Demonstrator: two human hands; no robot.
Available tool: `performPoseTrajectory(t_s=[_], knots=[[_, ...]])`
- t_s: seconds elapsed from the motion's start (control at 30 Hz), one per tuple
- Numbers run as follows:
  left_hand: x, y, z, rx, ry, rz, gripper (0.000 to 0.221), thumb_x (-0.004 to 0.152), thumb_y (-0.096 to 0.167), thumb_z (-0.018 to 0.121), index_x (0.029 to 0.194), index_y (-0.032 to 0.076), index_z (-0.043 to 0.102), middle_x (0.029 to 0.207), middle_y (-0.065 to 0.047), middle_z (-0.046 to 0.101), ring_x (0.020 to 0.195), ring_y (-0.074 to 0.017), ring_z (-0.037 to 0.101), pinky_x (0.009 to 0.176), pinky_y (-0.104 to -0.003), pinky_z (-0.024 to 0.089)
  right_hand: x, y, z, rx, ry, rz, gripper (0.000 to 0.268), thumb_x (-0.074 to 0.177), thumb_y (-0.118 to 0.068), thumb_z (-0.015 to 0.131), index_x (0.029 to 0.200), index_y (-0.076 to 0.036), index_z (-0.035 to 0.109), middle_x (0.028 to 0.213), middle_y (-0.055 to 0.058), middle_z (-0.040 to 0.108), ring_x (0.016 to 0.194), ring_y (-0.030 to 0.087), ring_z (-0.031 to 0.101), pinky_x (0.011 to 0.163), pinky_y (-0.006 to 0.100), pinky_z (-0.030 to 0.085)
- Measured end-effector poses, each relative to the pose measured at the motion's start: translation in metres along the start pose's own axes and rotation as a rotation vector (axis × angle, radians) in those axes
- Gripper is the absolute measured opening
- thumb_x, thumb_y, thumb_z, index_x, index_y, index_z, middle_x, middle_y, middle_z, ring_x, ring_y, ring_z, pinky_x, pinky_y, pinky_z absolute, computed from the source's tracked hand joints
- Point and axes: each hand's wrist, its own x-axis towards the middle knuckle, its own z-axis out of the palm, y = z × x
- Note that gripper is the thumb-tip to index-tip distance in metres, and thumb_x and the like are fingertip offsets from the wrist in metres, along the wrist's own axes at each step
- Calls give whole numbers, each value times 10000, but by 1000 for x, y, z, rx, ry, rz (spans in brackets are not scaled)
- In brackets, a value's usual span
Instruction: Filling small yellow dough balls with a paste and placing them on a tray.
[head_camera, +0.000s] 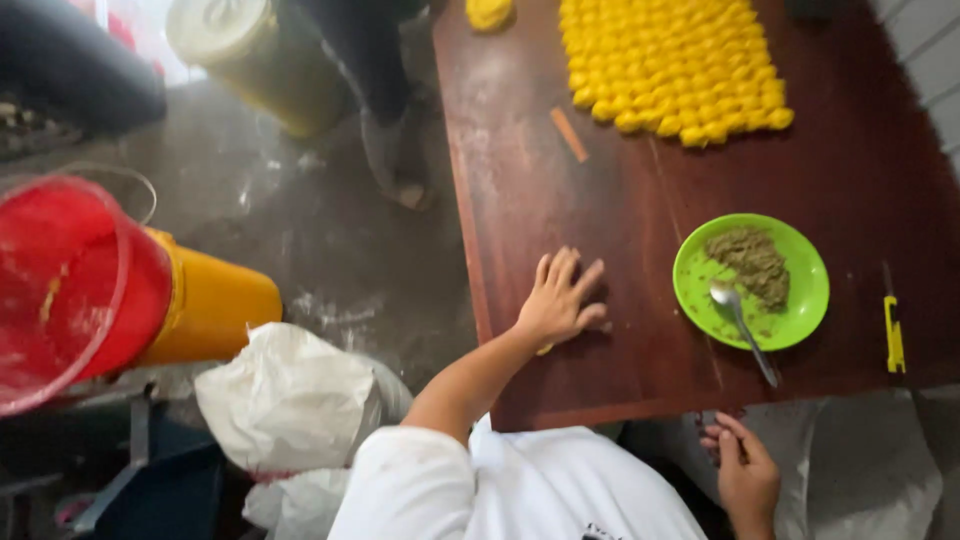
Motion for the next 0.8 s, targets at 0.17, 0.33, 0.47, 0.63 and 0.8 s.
performPoseTrajectory(t_s=[0.17, 0.33, 0.47, 0.63, 0.8], knots=[[6, -16, 19, 96, 24, 93, 685, 988, 557, 480, 1546, 163, 440, 1580, -220, 377, 1518, -390, 287, 1250, -576, 170, 8, -16, 5, 75, 18, -63, 253, 1088, 13, 525, 1293, 48, 668, 1036, 163, 717, 846, 231, 688, 665, 317, 538], [-22, 5, -19, -5, 119, 92, 654, 948, 439, 604, 1507, 125, 474, 1589, -214, 366, 1523, -456, 281, 1250, -638, 182, 10, 15, 12, 12, 105, -98, 218, 1068, 87, 574, 1247, 140, 687, 1005, 249, 729, 845, 299, 704, 776, 352, 540], [-34, -1, -11, 28, -122, 42, 704, 1029, 623, 271, 1608, 226, 332, 1700, -198, 239, 1599, -397, 150, 1271, -605, 103, 82, 132, -4, -4, -75, -96, 325, 1127, 12, 470, 1352, 205, 602, 1105, 382, 683, 905, 438, 695, 874, 495, 543], [-45, -8, -6, 9, -94, 13, 802, 982, 662, 280, 1610, 169, 349, 1705, -239, 227, 1602, -408, 109, 1270, -582, 57, 165, 189, -20, -392, 42, -518, 443, 935, -19, 629, 1359, 69, 721, 854, 223, 702, 739, 323, 650, 788, 409, 560], [-52, 5, -18, -36, -69, -2, 862, 972, 694, 202, 1610, 126, 320, 1701, -262, 195, 1600, -440, 81, 1260, -613, 41, 171, 85, -15, -797, 402, -694, 567, 818, -24, 770, 1364, 125, 762, 1054, 255, 740, 945, 350, 703, 984, 395, 601]])
